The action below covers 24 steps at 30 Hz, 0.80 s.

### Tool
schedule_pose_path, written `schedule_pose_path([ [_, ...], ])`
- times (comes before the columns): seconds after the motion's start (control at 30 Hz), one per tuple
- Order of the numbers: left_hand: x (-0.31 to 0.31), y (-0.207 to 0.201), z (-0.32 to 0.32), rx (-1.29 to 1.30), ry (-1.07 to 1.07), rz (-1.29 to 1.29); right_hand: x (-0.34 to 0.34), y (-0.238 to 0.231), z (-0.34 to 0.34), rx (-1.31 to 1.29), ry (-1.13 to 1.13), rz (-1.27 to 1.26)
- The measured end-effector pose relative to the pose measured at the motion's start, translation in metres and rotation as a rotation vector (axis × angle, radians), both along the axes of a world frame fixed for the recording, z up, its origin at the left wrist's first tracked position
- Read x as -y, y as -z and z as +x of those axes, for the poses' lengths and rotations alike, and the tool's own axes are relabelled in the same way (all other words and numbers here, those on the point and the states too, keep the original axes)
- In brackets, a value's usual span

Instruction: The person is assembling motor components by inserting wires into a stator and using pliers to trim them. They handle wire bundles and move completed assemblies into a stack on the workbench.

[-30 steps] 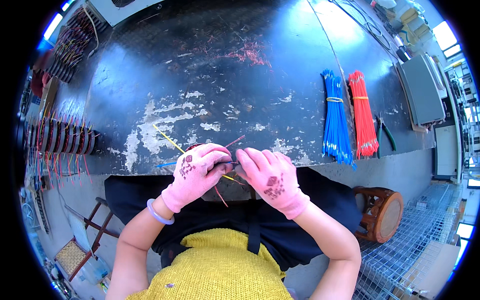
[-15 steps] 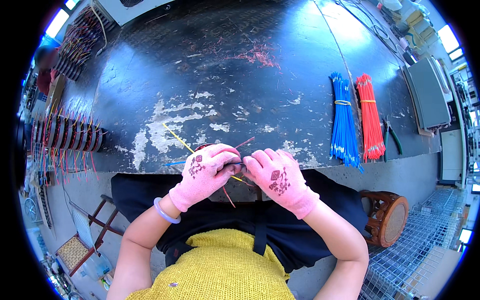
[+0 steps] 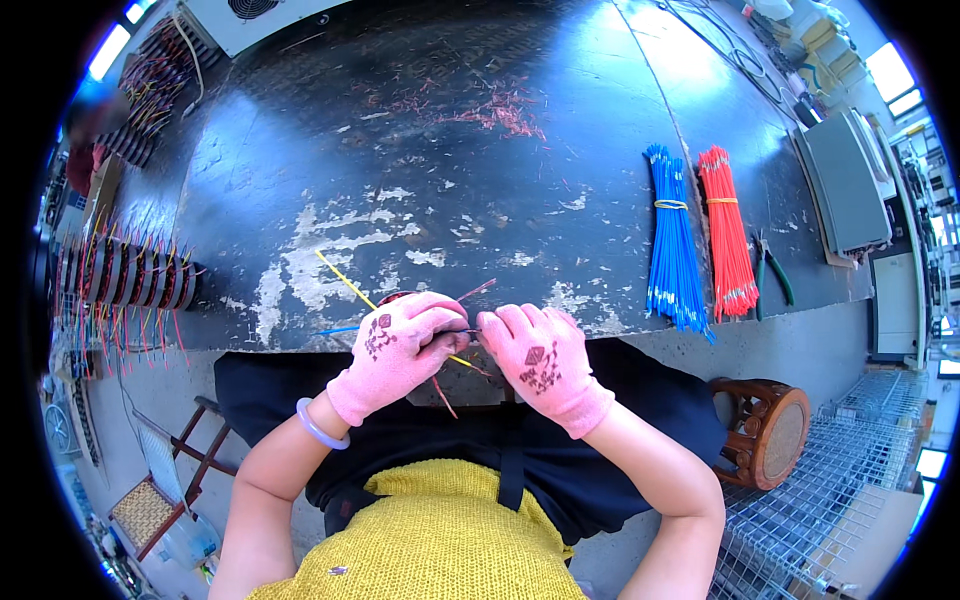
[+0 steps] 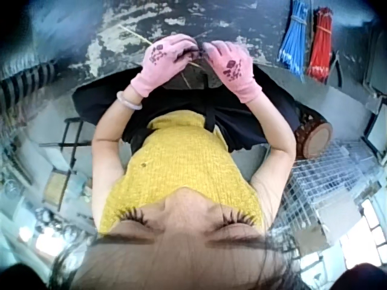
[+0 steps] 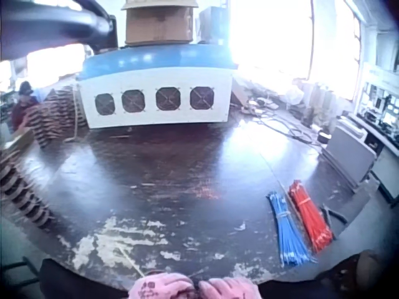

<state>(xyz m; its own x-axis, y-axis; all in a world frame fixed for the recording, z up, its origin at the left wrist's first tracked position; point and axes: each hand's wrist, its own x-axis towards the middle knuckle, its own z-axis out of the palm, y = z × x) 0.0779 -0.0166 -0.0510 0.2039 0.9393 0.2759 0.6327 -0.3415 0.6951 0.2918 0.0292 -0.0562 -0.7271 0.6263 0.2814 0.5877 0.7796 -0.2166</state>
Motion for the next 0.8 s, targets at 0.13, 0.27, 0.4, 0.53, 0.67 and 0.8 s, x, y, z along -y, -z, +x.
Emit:
schedule_pose_path([
  [0.13, 0.0, 0.001, 0.0, -0.017, 0.015, 0.025, -0.009, -0.014, -0.004, -0.53, 0.347, -1.687],
  [0.27, 0.002, 0.003, -0.001, -0.007, 0.014, 0.007, -0.019, -0.026, 0.008, -0.11, 0.177, -1.302],
  [0.4, 0.001, -0.001, 0.001, -0.011, 0.005, -0.008, -0.013, -0.023, 0.006, 0.185, -0.061, -0.065],
  [0.53, 0.0, 0.002, 0.0, -0.013, 0.017, 0.001, -0.02, -0.017, 0.003, 0.156, -0.256, 0.073],
  [0.67, -0.001, 0.003, -0.003, -0.037, 0.032, 0.028, -0.01, -0.001, -0.009, -0.576, 0.387, -1.703],
  [0.8, 0.003, -0.001, -0.001, -0.02, 0.005, -0.052, -0.004, -0.016, 0.001, -0.328, 0.232, -1.214],
])
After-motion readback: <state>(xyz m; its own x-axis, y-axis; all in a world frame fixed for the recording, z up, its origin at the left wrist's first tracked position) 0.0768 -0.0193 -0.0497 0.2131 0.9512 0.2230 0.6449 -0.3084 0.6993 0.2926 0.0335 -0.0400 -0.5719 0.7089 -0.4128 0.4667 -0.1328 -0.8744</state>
